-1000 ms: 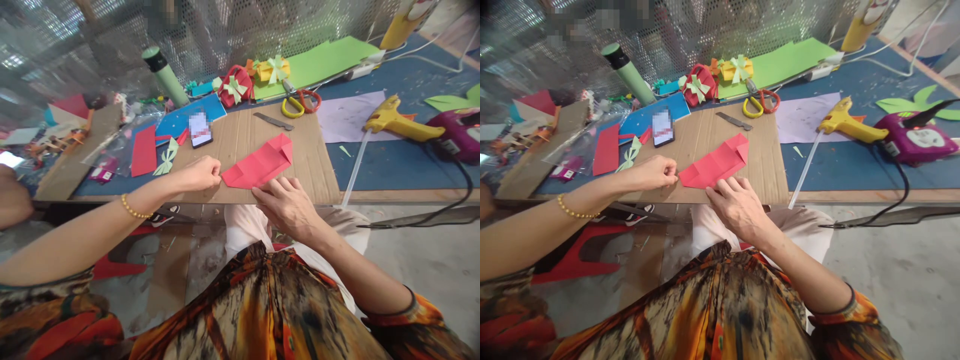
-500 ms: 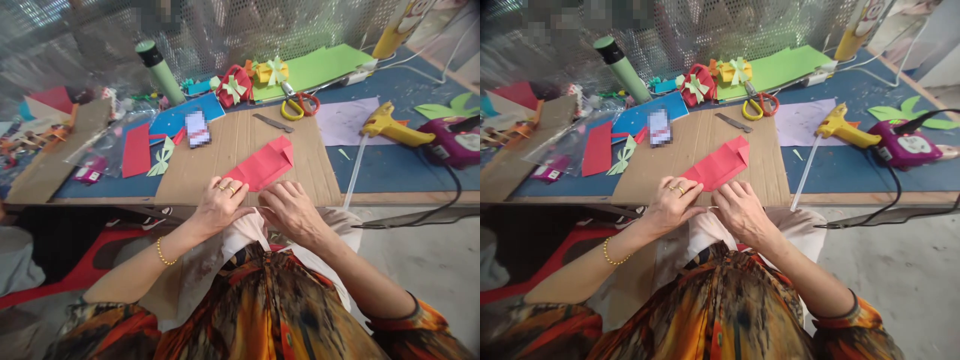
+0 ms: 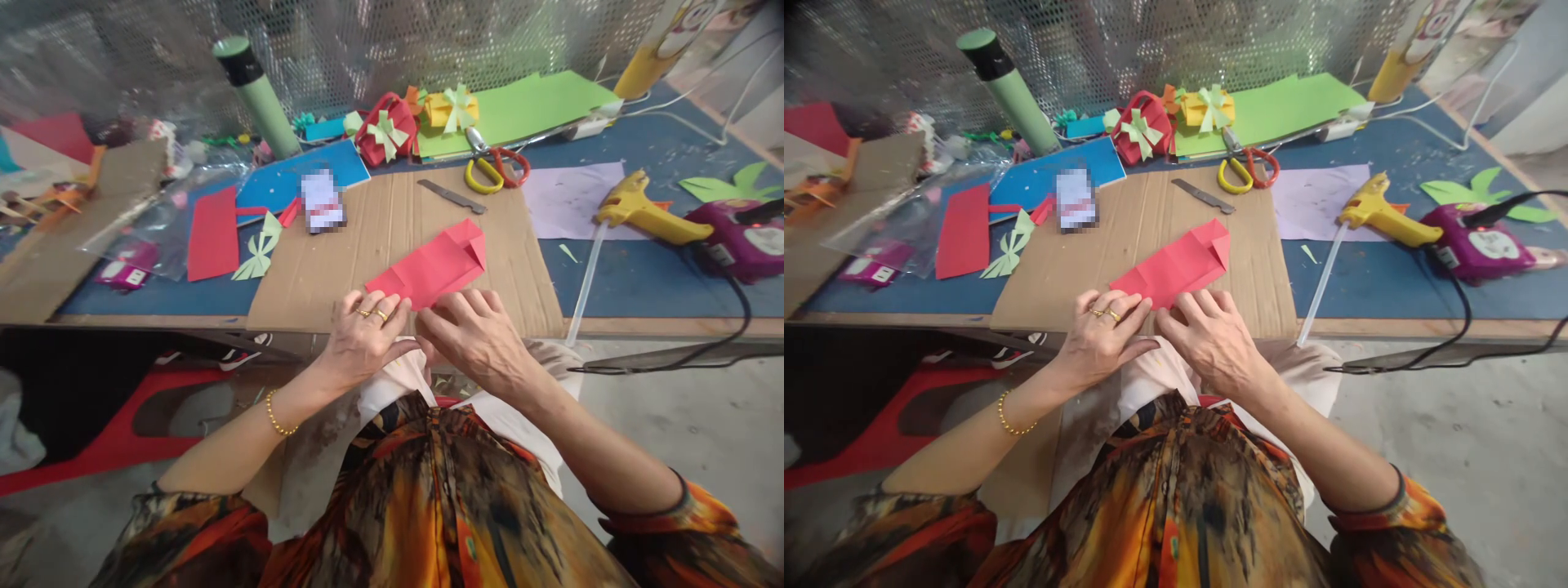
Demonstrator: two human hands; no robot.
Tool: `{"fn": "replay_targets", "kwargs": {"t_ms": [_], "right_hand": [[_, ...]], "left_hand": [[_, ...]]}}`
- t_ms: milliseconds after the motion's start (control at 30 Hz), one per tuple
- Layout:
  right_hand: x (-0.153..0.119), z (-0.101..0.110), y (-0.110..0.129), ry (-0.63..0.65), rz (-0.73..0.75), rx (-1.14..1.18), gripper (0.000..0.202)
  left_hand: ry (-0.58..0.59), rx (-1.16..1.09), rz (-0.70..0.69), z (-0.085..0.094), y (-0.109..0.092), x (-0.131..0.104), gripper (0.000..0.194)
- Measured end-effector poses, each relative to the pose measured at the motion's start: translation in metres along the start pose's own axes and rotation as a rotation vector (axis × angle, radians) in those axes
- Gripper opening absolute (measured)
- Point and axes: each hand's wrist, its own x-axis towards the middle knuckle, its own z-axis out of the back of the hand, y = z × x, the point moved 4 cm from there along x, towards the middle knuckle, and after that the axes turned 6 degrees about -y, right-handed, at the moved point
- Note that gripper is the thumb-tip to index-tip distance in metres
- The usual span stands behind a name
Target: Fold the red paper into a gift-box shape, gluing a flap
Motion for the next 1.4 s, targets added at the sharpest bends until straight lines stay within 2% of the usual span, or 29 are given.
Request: {"fn": "replay_targets", "kwargs": {"t_ms": [200, 367, 467, 633, 767, 867, 933, 1033, 1133, 1267, 1400], "right_hand": [[-0.006, 0.004, -0.003, 0.054, 0.025, 0.051, 0.015], [-0.001, 0.004, -0.002, 0.026, 0.019, 0.036, 0.020], [0.002, 0.004, -0.001, 0.040, 0.024, -0.001, 0.016], [-0.003, 0.004, -0.006, 0.086, 0.030, 0.051, 0.014], [-0.009, 0.001, -0.008, 0.044, -0.007, 0.147, 0.019], [-0.009, 0.000, -0.006, -0.004, -0.009, 0.090, 0.023], [-0.007, 0.000, -0.003, 0.007, -0.005, 0.038, 0.028], [-0.004, 0.000, 0.000, 0.043, -0.011, 0.016, 0.024], [-0.002, 0.000, 0.002, 0.028, -0.026, 0.009, 0.020], [-0.001, -0.001, 0.006, 0.015, -0.050, -0.032, 0.021], [0.000, -0.002, 0.008, -0.004, -0.083, -0.043, 0.020]], "left_hand": [[-0.110, 0.037, -0.047, 0.002, -0.004, -0.003, 0.057], [-0.097, -0.024, -0.018, -0.001, -0.003, -0.005, 0.055], [-0.109, -0.019, -0.016, -0.001, -0.003, -0.005, 0.055], [-0.022, -0.062, 0.049, -0.005, -0.001, -0.008, 0.055], [-0.074, 0.018, 0.023, -0.003, -0.005, -0.011, 0.056], [-0.133, 0.095, -0.022, -0.002, -0.012, -0.013, 0.056], [-0.149, 0.114, -0.027, -0.001, -0.015, -0.013, 0.055], [-0.139, 0.106, -0.001, 0.001, -0.017, -0.012, 0.053], [-0.131, 0.098, 0.021, 0.004, -0.018, -0.007, 0.050], [-0.165, 0.097, 0.025, 0.009, -0.021, -0.001, 0.050], [-0.202, 0.107, 0.045, 0.006, -0.026, 0.001, 0.048]]}}
